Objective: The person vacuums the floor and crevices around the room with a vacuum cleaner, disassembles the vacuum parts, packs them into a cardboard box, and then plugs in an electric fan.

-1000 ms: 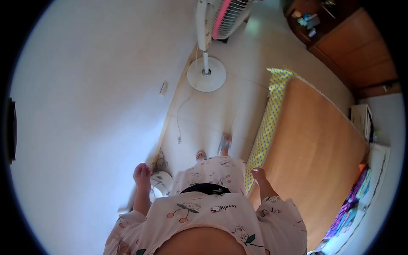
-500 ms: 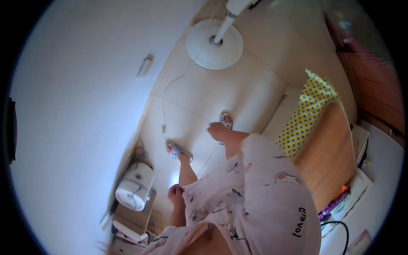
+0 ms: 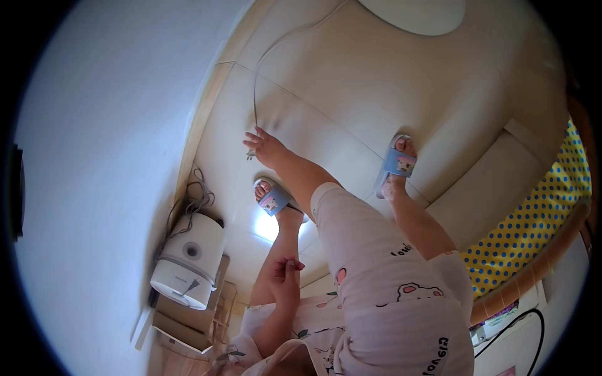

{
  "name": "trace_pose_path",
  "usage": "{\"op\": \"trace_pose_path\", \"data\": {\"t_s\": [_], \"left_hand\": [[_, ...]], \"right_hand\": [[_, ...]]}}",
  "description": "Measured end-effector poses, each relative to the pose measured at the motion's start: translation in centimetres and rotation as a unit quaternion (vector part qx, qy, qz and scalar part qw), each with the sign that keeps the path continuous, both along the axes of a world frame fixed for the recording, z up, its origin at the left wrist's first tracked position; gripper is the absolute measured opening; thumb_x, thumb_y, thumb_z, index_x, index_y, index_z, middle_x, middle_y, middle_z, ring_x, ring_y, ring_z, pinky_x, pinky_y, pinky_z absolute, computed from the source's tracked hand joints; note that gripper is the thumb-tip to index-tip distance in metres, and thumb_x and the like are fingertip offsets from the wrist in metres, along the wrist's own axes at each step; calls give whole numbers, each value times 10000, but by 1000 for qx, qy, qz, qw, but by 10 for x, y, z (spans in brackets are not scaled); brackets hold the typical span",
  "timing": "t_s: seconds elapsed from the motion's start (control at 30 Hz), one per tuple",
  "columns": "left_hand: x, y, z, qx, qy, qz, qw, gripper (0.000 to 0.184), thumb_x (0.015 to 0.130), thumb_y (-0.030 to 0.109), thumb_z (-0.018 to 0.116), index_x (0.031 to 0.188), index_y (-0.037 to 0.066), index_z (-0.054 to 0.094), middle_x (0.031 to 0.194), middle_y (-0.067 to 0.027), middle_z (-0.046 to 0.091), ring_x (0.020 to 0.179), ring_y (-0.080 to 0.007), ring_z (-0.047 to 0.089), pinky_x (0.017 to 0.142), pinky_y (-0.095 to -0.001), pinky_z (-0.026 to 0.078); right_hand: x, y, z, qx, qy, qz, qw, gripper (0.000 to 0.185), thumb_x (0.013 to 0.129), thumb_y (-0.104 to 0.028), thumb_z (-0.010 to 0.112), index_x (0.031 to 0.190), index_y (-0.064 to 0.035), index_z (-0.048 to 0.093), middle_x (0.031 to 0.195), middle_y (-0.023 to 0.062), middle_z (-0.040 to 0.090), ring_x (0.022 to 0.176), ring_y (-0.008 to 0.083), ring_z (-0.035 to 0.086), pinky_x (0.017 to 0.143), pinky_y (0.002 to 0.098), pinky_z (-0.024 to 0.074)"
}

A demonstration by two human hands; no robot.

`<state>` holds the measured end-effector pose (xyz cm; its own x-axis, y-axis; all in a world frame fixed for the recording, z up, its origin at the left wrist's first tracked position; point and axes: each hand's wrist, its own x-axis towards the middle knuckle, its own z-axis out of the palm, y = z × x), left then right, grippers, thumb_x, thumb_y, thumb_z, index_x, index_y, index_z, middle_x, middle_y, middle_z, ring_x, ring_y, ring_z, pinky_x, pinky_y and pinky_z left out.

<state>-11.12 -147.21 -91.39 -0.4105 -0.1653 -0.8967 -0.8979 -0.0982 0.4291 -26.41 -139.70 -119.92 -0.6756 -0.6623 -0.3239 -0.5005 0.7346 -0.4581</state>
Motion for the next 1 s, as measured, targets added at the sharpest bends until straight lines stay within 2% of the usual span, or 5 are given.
{"op": "trace_pose_path", "data": {"t_s": [0.1, 0.17, 0.33, 0.57, 1.0], "left_hand": [[2, -1, 2, 0, -20, 2, 1000, 107, 860, -33, 429, 893, -5, 527, 735, -44, 546, 671, -101, 546, 650, -213, 454], [-3, 0, 0, -1, -10, 5, 1000, 107, 855, -35, 438, 882, -8, 538, 735, -43, 540, 667, -104, 550, 646, -213, 463], [-7, 10, -4, 10, 5, 14, 1000, 108, 852, -37, 440, 883, -10, 539, 746, -45, 531, 672, -109, 552, 649, -219, 472], [-4, 11, -15, 20, 10, 7, 1000, 109, 858, -19, 437, 890, -6, 540, 749, -46, 531, 661, -109, 546, 639, -221, 473], [-23, 14, -24, 48, 13, 17, 999, 96, 855, -12, 447, 887, -5, 538, 729, -37, 532, 653, -107, 543, 634, -223, 470]], "right_hand": [[16, -12, -24, 19, 35, 12, 999, 172, 745, -111, 487, 736, -87, 656, 1139, 23, 532, 1137, 202, 425, 1057, 419, 183], [13, -2, -23, -15, 62, -5, 998, 129, 727, -122, 516, 655, -132, 623, 697, 20, 572, 820, 181, 551, 1031, 385, 245], [-69, 26, 94, -324, -78, -331, 883, 45, 761, -122, 579, 768, -105, 620, 677, 74, 568, 650, 233, 553, 721, 384, 443], [-215, 101, 232, -411, 237, -529, 704, 150, 730, -22, 620, 880, -22, 614, 728, 84, 595, 618, 205, 563, 576, 282, 458], [-231, 105, 245, -342, 298, -483, 749, 150, 691, -23, 639, 838, -40, 616, 707, 72, 580, 674, 228, 547, 588, 323, 455]]}}
